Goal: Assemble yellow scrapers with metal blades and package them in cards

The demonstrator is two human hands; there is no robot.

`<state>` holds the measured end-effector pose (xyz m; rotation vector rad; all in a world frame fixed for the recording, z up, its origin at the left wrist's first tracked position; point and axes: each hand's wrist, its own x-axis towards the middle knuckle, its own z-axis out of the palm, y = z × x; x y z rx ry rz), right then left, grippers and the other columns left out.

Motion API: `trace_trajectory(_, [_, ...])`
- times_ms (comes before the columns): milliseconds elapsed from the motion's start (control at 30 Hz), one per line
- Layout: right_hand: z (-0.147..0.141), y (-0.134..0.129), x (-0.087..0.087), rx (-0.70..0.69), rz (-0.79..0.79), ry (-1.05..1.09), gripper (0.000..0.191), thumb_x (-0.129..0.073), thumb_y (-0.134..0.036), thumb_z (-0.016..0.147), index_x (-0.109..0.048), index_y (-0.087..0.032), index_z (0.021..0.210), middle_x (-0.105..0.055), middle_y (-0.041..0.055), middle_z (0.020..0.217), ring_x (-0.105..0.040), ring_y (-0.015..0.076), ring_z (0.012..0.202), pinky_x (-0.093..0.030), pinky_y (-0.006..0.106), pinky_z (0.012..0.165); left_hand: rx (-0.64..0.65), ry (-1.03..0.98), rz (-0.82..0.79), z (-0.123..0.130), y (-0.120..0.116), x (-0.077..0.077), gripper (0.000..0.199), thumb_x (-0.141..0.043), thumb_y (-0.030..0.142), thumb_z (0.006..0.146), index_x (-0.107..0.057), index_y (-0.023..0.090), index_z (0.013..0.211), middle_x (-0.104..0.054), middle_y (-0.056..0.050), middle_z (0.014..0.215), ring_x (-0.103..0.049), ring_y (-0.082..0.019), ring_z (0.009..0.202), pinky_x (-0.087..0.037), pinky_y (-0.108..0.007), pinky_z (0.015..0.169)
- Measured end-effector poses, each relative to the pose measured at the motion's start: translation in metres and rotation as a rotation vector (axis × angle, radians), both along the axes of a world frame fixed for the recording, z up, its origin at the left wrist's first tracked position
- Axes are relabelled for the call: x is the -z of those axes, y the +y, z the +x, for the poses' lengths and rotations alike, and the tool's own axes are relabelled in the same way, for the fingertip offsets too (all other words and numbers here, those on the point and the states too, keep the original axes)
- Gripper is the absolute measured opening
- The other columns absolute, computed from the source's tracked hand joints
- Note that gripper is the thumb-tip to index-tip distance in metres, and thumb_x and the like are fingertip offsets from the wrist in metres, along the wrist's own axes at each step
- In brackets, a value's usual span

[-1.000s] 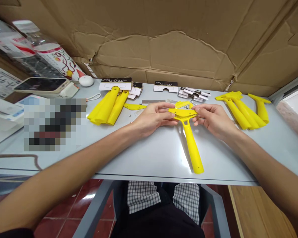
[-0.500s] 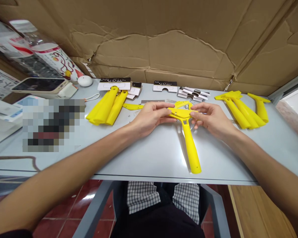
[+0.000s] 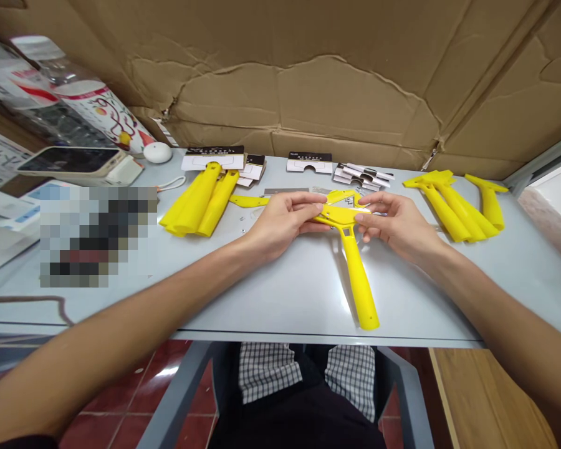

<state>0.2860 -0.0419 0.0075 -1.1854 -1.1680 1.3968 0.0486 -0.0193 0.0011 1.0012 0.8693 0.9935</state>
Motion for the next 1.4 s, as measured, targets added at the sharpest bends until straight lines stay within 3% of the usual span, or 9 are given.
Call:
trace_trajectory(167, [0.000,0.000,-0.001,0.010,-0.013,0.008,0.050,-0.104,-0.030,0.065,-0.073,-0.018,0.102,-0.076,0.0033,0.083,-0.071,0.0152,0.064,-0.059,0.029,0.055,0.000,0.023,-0.011,-0.001,-0.001,-0.001,0.027,-0.082,0.006,0.087,-0.078,0.011,0.113,-0.084,-0.014,0.099,-0.084,-0.025,0.089,-0.071,-0.041,0.090])
trace_trajectory(433, [-0.001,0.000,-0.002,0.016,-0.022,0.044,0.050,-0.106,-0.025,0.062,-0.076,-0.019,0.101,-0.074,0.0027,0.091,-0.073,0.0154,0.068,-0.062,0.030,0.059,-0.011,0.028,-0.022,0.001,-0.004,-0.003,0.029,-0.083,0.007,0.087,-0.076,0.012,0.115,-0.083,-0.013,0.100,-0.084,-0.025,0.090,-0.071,-0.040,0.090])
trace_trajectory(600, [0.000,0.000,-0.003,0.057,-0.004,0.080,0.054,-0.107,-0.024,0.059,-0.076,-0.019,0.102,-0.070,-0.0010,0.085,-0.073,0.0149,0.064,-0.063,0.030,0.060,0.009,0.038,-0.121,0.001,-0.001,-0.004,0.005,-0.079,0.011,0.094,-0.078,0.009,0.099,-0.083,-0.017,0.101,-0.081,-0.020,0.079,-0.069,-0.031,0.076])
trace_trajectory(733, [0.001,0.001,-0.002,0.069,0.003,0.081,0.054,-0.107,-0.027,0.060,-0.075,-0.020,0.103,-0.070,-0.0013,0.086,-0.073,0.0147,0.064,-0.062,0.031,0.062,0.070,0.128,-0.149,-0.002,0.001,-0.006,0.010,-0.078,0.013,0.097,-0.081,0.007,0.090,-0.082,-0.014,0.087,-0.073,-0.013,0.062,-0.063,-0.024,0.062])
trace_trajectory(900, [0.001,0.000,-0.002,0.028,-0.004,0.060,0.047,-0.103,-0.027,0.067,-0.074,-0.020,0.104,-0.073,0.0025,0.090,-0.073,0.0162,0.068,-0.062,0.032,0.063,0.014,0.159,-0.064,-0.001,-0.001,-0.011,0.019,-0.079,0.012,0.097,-0.080,0.009,0.078,-0.077,-0.008,0.073,-0.070,-0.010,0.061,-0.061,-0.022,0.067])
trace_trajectory(1000, [0.001,0.000,-0.002,-0.001,-0.026,0.060,0.043,-0.099,-0.025,0.071,-0.073,-0.019,0.104,-0.076,0.0053,0.092,-0.073,0.0168,0.069,-0.061,0.032,0.062,-0.020,0.215,-0.014,0.001,-0.005,-0.017,0.006,-0.077,0.010,0.097,-0.082,0.008,0.095,-0.078,-0.007,0.072,-0.071,-0.012,0.061,-0.063,-0.025,0.070])
trace_trajectory(1100, [0.001,0.000,-0.003,0.001,-0.019,0.062,0.041,-0.098,-0.023,0.071,-0.073,-0.018,0.104,-0.077,0.0068,0.095,-0.074,0.0172,0.071,-0.061,0.032,0.063,-0.054,0.244,0.024,0.002,-0.008,-0.020,0.023,-0.078,0.011,0.096,-0.082,0.009,0.119,-0.079,-0.006,0.075,-0.074,-0.015,0.064,-0.065,-0.029,0.074])
trace_trajectory(1400, [0.000,-0.001,-0.004,0.010,-0.021,0.048,0.042,-0.097,-0.021,0.070,-0.074,-0.019,0.105,-0.071,0.0034,0.095,-0.073,0.0160,0.070,-0.063,0.034,0.065,-0.066,0.268,0.065,0.001,-0.011,-0.019,0.029,-0.079,0.016,0.097,-0.083,0.007,0.125,-0.079,-0.006,0.074,-0.078,-0.017,0.072,-0.066,-0.031,0.084])
